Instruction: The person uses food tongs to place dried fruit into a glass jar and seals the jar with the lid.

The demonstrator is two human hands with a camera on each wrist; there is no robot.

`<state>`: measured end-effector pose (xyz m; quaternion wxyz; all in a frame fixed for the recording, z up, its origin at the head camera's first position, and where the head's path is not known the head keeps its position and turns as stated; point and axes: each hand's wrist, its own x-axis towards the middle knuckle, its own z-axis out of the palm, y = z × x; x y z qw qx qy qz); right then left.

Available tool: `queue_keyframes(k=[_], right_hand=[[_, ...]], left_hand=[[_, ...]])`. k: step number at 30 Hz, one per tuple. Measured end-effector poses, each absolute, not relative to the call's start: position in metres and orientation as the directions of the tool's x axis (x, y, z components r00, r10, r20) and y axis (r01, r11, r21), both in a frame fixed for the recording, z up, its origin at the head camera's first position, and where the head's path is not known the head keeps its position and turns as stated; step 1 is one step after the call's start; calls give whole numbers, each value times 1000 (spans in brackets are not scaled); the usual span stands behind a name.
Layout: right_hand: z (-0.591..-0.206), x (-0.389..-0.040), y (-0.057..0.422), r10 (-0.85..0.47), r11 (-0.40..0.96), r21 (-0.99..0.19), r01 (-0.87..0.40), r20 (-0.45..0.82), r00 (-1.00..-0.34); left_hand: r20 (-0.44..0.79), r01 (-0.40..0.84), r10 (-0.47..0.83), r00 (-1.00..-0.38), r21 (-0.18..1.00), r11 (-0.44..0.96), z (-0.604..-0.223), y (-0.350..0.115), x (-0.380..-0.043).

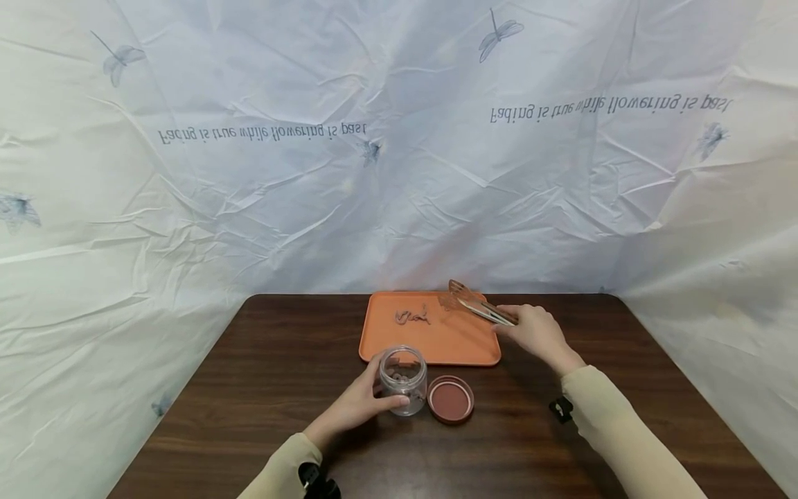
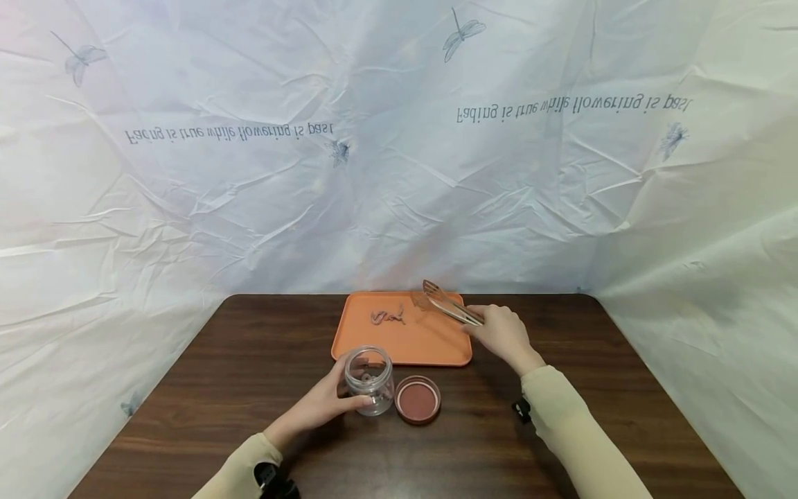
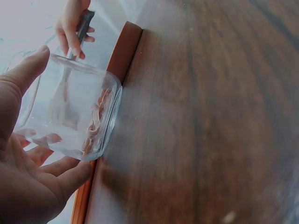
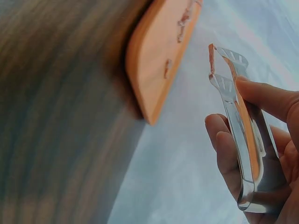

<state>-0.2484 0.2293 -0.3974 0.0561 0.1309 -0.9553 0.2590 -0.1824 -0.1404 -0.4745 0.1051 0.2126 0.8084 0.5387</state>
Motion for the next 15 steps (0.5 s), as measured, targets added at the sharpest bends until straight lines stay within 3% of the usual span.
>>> queue_keyframes(k=[15], right_hand=[[-372,-237,220,-237,823,-480,-304,198,-951]], left_hand=[[57,229,454,-889,915,333,-474,-142,-182]])
